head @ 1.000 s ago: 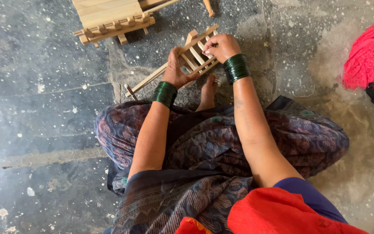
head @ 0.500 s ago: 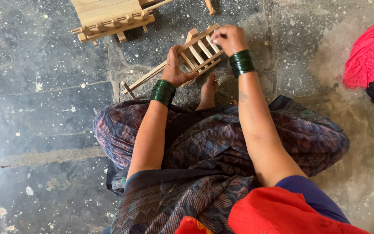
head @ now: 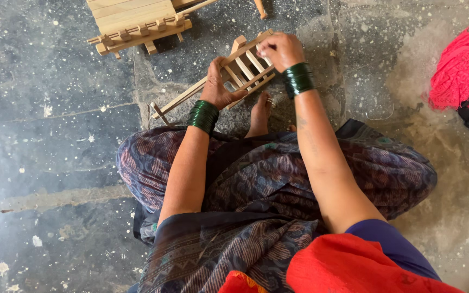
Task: The person sits cross-legged on the floor assembling small wooden toy carts. They fit slatted side panels into a small wooden cart body, press the parts together, turn the assembly over to seat the pieces, and work on a second cart frame, fitting rungs and aligning the wooden components by hand.
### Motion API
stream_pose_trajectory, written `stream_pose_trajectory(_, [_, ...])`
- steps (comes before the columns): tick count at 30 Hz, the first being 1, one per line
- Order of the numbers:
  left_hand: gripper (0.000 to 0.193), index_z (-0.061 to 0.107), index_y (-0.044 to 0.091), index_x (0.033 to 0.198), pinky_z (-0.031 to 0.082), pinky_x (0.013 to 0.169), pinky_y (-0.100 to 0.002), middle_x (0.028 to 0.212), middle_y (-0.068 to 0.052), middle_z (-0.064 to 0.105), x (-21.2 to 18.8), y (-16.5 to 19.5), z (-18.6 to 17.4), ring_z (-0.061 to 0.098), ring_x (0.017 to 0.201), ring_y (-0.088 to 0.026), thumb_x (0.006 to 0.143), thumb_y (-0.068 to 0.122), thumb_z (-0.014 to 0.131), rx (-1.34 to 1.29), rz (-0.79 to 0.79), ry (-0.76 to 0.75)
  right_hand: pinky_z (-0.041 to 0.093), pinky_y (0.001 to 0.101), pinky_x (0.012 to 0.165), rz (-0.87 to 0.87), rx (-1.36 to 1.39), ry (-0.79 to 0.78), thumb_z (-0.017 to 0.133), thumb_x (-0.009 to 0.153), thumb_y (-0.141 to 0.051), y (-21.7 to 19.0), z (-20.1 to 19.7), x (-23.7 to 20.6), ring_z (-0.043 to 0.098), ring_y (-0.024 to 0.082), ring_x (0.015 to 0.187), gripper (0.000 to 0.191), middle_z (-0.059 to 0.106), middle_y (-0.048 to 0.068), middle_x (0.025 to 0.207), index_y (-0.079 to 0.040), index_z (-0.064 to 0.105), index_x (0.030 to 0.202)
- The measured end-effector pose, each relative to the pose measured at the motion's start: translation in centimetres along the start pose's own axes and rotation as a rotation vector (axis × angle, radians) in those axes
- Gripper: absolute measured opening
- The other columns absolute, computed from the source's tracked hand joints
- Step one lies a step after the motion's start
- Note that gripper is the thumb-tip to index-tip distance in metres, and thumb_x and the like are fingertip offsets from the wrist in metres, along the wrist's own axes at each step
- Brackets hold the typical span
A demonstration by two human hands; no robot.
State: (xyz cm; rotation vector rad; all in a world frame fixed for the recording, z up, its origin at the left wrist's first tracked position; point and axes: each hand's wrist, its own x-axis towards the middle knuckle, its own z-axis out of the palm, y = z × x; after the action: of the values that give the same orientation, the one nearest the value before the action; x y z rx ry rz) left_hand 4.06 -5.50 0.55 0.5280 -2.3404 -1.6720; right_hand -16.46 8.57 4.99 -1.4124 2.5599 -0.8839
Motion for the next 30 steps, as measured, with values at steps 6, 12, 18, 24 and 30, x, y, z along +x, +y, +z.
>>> stream_pose_trajectory(6, [0.122, 0.024, 0.006, 0.147, 0.044, 0.116, -0.045, 0.145, -0.023, 0.044, -0.1, 0.1, 0.1, 0.049, 0.136, -0.037, 0.057, 0.029, 0.103, 0.006, 0.013, 0.017, 0.061, 0.0309, 0.073, 0.067, 0.093, 0.05, 0.079, 0.092, -0.013, -0.3, -0.2, 1.9, 0.071, 0.012, 0.078, 0.004, 0.078, 0.005, 0.094, -0.015, 0.078, 0.089])
stream_pose_trajectory(12, [0.122, 0.025, 0.005, 0.147, 0.045, 0.117, -0.044, 0.145, -0.023, 0.043, 0.1, -0.2, 0.2, 0.05, 0.135, -0.037, 0.057, 0.029, 0.103, 0.0, 0.032, 0.016, 0.062, 0.0282, 0.079, 0.211, 0.137, -0.057, 0.075, 0.094, -0.011, 2.0, -4.5, -1.3, 0.074, 0.011, 0.082, 0.007, 0.078, 0.004, 0.096, -0.015, 0.078, 0.089])
stream_pose_trajectory(18, [0.123, 0.024, 0.004, 0.149, 0.045, 0.117, -0.044, 0.145, -0.023, 0.045, -0.1, -0.4, 0.2, 0.05, 0.135, -0.036, 0.058, 0.029, 0.102, -0.008, 0.032, 0.015, 0.06, 0.031, 0.074, 0.139, 0.05, 0.026, 0.081, 0.091, -0.013, 1.5, -2.1, 0.9, 0.068, 0.012, 0.076, 0.009, 0.075, 0.003, 0.091, -0.016, 0.077, 0.083])
stream_pose_trajectory(24, [0.123, 0.024, 0.004, 0.148, 0.045, 0.117, -0.044, 0.144, -0.023, 0.045, 0.0, -0.5, 0.3, 0.05, 0.136, -0.037, 0.057, 0.029, 0.103, 0.015, 0.032, 0.024, 0.059, 0.0325, 0.072, 0.084, -0.017, 0.07, 0.084, 0.089, -0.014, 1.1, -1.6, 1.5, 0.068, 0.012, 0.074, 0.008, 0.075, 0.004, 0.088, -0.015, 0.079, 0.082])
stream_pose_trajectory(30, [0.122, 0.025, 0.005, 0.147, 0.044, 0.117, -0.045, 0.145, -0.023, 0.045, 0.1, -0.5, 0.3, 0.049, 0.136, -0.037, 0.057, 0.03, 0.103, 0.009, 0.032, 0.012, 0.06, 0.0272, 0.073, 0.22, 0.108, -0.128, 0.078, 0.09, -0.015, 2.2, -3.5, -0.8, 0.07, 0.006, 0.075, 0.005, 0.076, -0.001, 0.091, -0.018, 0.078, 0.086])
